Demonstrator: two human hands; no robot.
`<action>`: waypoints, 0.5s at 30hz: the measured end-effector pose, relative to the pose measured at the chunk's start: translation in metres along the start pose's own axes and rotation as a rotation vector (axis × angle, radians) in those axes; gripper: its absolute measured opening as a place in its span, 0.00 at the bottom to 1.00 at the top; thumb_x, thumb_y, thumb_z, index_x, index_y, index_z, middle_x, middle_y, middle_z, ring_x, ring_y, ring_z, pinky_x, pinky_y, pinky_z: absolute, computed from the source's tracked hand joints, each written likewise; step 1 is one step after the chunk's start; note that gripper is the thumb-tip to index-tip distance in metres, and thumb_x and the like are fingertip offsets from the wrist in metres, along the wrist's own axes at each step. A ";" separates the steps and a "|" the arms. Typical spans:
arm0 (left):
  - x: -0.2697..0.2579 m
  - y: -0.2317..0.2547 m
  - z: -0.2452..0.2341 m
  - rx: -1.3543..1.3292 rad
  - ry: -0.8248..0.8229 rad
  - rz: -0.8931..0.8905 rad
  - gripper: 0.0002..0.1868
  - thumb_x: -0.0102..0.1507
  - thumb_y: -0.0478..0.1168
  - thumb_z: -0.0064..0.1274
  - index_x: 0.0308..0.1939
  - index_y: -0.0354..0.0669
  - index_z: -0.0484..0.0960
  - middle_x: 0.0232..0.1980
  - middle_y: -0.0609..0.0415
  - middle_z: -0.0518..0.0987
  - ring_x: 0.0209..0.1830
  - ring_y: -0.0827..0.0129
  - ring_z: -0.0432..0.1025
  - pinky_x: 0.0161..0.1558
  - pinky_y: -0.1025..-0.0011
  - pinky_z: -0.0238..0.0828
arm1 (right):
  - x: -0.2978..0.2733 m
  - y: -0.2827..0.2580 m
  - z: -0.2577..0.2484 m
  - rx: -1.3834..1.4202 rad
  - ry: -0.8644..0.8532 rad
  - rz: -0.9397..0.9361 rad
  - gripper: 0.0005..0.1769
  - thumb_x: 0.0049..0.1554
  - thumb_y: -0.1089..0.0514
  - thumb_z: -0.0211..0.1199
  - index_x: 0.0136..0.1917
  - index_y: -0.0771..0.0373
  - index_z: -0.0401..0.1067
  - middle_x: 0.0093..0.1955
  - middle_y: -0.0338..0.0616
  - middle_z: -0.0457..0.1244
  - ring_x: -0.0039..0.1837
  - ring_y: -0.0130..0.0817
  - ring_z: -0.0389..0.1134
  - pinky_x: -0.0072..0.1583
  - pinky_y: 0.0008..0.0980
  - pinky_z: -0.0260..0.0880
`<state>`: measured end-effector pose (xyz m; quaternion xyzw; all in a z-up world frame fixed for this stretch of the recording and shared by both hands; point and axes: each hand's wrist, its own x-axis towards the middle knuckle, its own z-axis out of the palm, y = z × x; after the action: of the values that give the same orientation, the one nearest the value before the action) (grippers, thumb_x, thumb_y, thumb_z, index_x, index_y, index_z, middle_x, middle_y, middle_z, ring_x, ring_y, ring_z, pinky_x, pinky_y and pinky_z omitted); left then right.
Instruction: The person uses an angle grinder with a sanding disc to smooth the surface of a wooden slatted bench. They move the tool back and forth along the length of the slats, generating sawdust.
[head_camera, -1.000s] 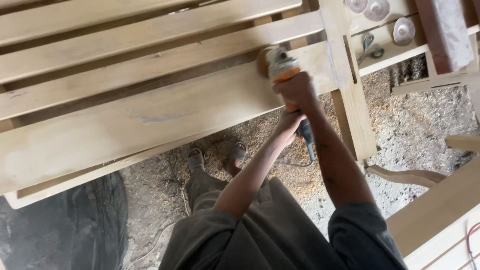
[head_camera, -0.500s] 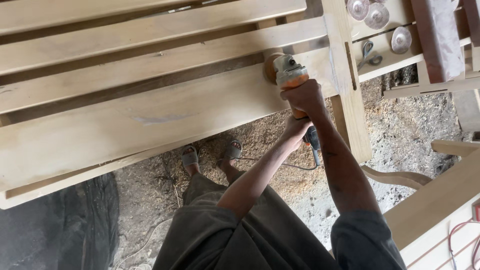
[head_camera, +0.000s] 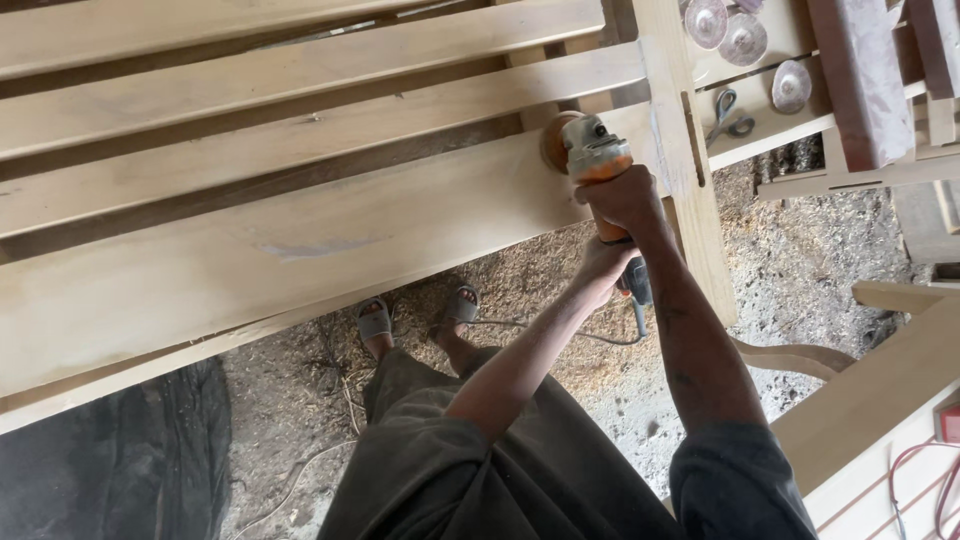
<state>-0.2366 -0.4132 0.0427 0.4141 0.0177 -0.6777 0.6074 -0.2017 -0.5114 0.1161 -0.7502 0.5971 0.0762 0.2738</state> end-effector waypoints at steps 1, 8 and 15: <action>-0.005 0.000 -0.001 0.016 0.016 -0.058 0.12 0.62 0.38 0.62 0.44 0.40 0.76 0.36 0.53 0.78 0.34 0.69 0.74 0.40 0.61 0.74 | -0.003 0.002 0.001 -0.002 0.012 0.021 0.31 0.43 0.46 0.80 0.51 0.71 0.75 0.44 0.50 0.71 0.44 0.33 0.74 0.47 0.33 0.79; -0.053 -0.006 -0.053 -0.066 0.036 0.084 0.11 0.62 0.38 0.61 0.44 0.36 0.78 0.38 0.53 0.79 0.36 0.67 0.75 0.45 0.61 0.77 | -0.045 -0.028 0.049 0.014 -0.143 -0.185 0.24 0.48 0.48 0.73 0.52 0.66 0.75 0.39 0.45 0.70 0.38 0.31 0.74 0.42 0.30 0.81; -0.056 -0.009 -0.067 -0.153 0.010 0.193 0.10 0.58 0.35 0.62 0.41 0.39 0.80 0.37 0.54 0.81 0.37 0.70 0.76 0.44 0.63 0.77 | -0.048 -0.034 0.065 -0.059 -0.174 -0.226 0.24 0.48 0.47 0.75 0.48 0.67 0.76 0.37 0.47 0.71 0.36 0.31 0.74 0.42 0.31 0.81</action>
<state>-0.2125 -0.3301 0.0274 0.3697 0.0323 -0.6107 0.6995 -0.1692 -0.4331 0.0941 -0.8110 0.4802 0.1270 0.3092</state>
